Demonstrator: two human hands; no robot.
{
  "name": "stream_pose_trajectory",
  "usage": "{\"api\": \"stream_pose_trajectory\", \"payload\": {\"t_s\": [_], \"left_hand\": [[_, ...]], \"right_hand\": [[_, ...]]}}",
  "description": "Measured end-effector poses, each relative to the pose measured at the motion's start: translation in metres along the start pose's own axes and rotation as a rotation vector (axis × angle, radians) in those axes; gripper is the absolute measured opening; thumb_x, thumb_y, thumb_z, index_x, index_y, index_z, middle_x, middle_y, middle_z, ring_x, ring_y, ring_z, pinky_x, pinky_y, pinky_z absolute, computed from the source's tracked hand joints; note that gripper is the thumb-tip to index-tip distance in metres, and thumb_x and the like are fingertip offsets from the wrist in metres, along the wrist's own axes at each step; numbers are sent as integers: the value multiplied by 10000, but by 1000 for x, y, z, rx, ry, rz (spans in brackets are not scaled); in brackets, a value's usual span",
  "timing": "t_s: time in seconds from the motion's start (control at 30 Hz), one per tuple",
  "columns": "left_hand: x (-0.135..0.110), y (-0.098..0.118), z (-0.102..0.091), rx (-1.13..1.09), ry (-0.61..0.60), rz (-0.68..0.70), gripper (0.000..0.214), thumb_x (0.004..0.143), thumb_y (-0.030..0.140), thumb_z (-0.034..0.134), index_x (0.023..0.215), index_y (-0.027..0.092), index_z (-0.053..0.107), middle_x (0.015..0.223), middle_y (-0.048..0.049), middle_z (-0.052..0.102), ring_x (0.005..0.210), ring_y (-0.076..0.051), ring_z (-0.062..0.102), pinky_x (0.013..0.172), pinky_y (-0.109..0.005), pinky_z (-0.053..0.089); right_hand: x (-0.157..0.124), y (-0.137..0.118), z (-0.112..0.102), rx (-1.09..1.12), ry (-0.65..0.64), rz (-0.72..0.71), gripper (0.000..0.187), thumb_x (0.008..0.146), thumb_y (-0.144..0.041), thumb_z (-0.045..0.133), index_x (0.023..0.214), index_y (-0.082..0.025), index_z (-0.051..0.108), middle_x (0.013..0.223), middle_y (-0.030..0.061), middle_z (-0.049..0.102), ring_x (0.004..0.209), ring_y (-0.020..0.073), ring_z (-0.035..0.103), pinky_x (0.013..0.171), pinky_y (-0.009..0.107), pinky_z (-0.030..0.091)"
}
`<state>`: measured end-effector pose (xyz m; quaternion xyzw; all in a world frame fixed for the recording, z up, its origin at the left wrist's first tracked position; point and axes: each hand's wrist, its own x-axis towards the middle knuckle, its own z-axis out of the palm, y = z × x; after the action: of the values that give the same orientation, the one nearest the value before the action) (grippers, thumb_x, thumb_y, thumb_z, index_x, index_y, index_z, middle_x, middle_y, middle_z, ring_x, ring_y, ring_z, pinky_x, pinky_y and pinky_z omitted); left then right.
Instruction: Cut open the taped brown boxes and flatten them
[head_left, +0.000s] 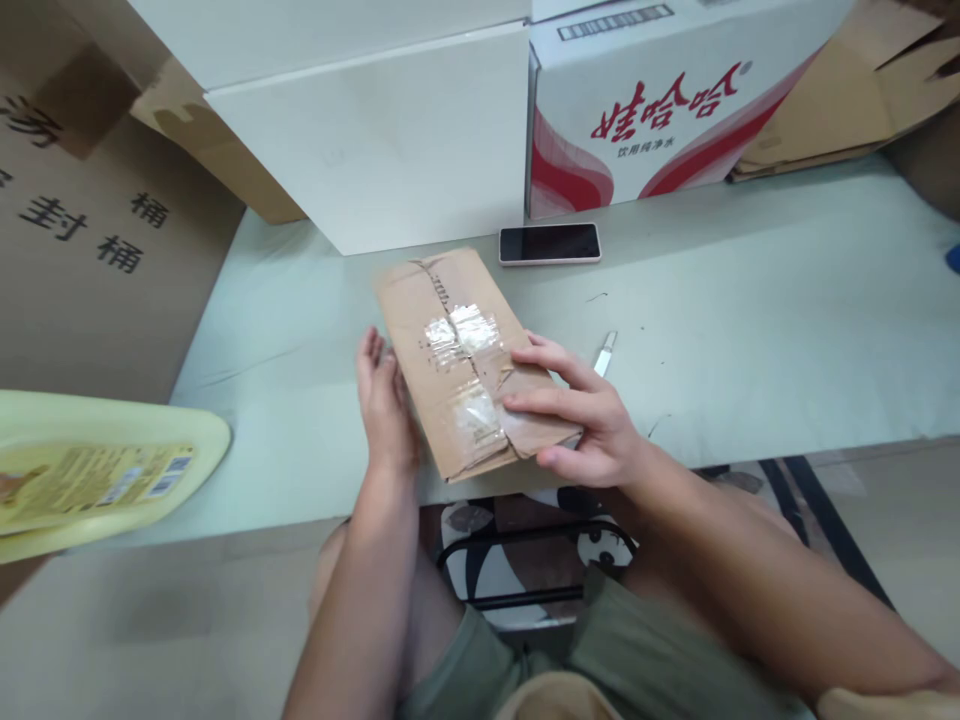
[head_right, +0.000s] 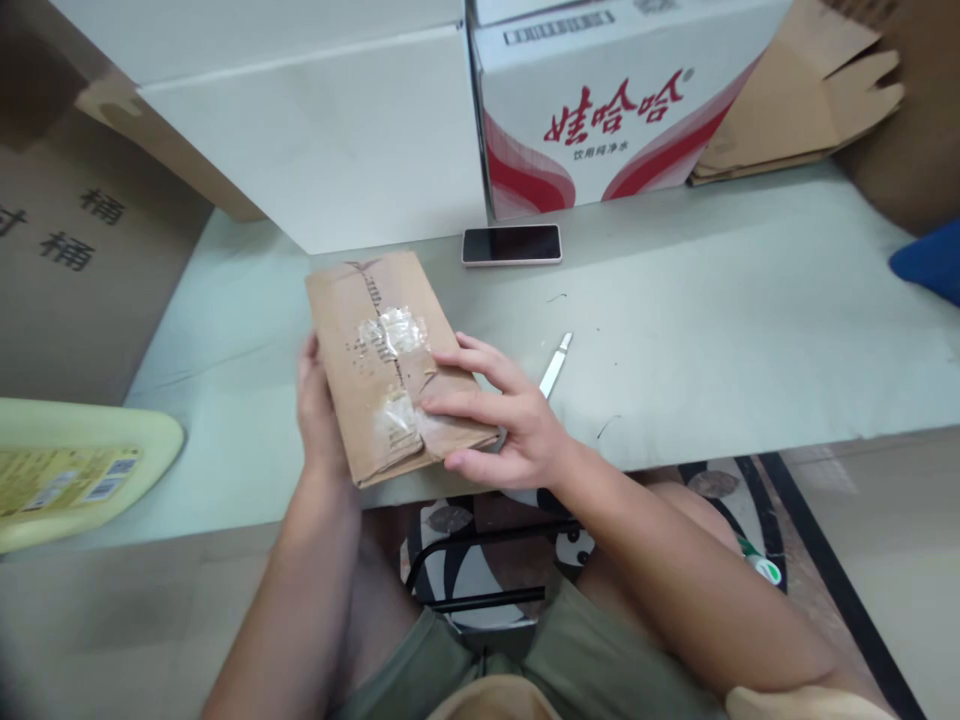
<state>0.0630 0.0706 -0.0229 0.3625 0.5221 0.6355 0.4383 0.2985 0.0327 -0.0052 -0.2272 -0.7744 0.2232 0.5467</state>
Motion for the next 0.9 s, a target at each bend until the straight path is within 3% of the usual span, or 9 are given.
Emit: {"api": "stream_pose_trajectory", "payload": {"t_s": [0.1, 0.2, 0.43, 0.5, 0.57, 0.63, 0.73, 0.8, 0.9], "left_hand": [[0, 6, -11, 193, -135, 544, 556, 888, 647, 622, 1390, 408, 613, 1658, 32, 443, 1577, -295, 355, 1311, -489, 297], [0, 12, -17, 420, -364, 779, 427, 952, 588, 550, 1289, 372, 699, 1617, 29, 494, 1576, -305, 354, 1351, -543, 168], [-4, 10, -14, 514, -356, 820, 398, 997, 562, 440, 1166, 309, 696, 1498, -25, 560, 1519, -316, 416, 1344, -593, 163], [-4, 9, -13, 513, -354, 830, 406, 999, 556, 423, 1172, 307, 693, 1489, -28, 560, 1507, -313, 428, 1346, -586, 163], [-4, 9, -13, 504, -366, 822, 402, 998, 549, 426, 1187, 312, 690, 1487, -27, 554, 1505, -308, 429, 1352, -574, 151], [-4, 9, -14, 494, -373, 809, 397, 999, 546, 430, 1191, 314, 688, 1481, -26, 551, 1498, -303, 437, 1355, -568, 144], [-5, 9, -15, 510, -364, 797, 424, 994, 583, 422, 1165, 304, 693, 1455, -34, 563, 1482, -310, 455, 1347, -585, 168], [-5, 9, -14, 515, -359, 793, 438, 989, 603, 420, 1148, 301, 693, 1450, -36, 566, 1479, -315, 457, 1344, -596, 171], [-5, 8, -13, 491, -353, 799, 416, 986, 585, 424, 1141, 302, 687, 1456, -30, 560, 1485, -311, 446, 1349, -592, 152]], "right_hand": [[0, 0, 3, 2, -56, 13, 390, 969, -449, 634, 1298, -247, 688, 1456, 131, 591, 1415, 300, 554, 1285, 562, 340], [1, -2, 7, -12, -88, 36, 368, 960, -427, 635, 1276, -246, 683, 1467, 130, 578, 1435, 303, 532, 1288, 566, 331], [2, -10, 9, -21, -17, 100, 335, 972, -463, 544, 1195, -242, 661, 1388, 123, 606, 1342, 288, 584, 1194, 512, 444], [2, -10, 2, -137, 92, 236, 389, 983, -518, 463, 1157, -231, 661, 1232, 122, 663, 1183, 282, 645, 995, 463, 552], [4, -8, -10, -364, 166, 514, 363, 971, -492, 444, 1057, -216, 665, 929, 86, 671, 890, 244, 660, 772, 388, 537], [7, -5, -21, -627, 41, 871, 312, 941, -460, 485, 1004, -215, 667, 714, 39, 608, 683, 214, 590, 647, 340, 445], [8, 1, -31, -870, -382, 1203, 362, 925, -478, 530, 1128, -220, 681, 748, 66, 675, 666, 238, 597, 593, 315, 348], [7, 3, -30, -906, -537, 1220, 384, 933, -475, 546, 1189, -221, 675, 845, 91, 723, 731, 260, 635, 594, 314, 336], [5, 2, -25, -832, -573, 1111, 352, 928, -381, 583, 1228, -220, 672, 1000, 94, 740, 847, 253, 672, 639, 312, 381]]}}
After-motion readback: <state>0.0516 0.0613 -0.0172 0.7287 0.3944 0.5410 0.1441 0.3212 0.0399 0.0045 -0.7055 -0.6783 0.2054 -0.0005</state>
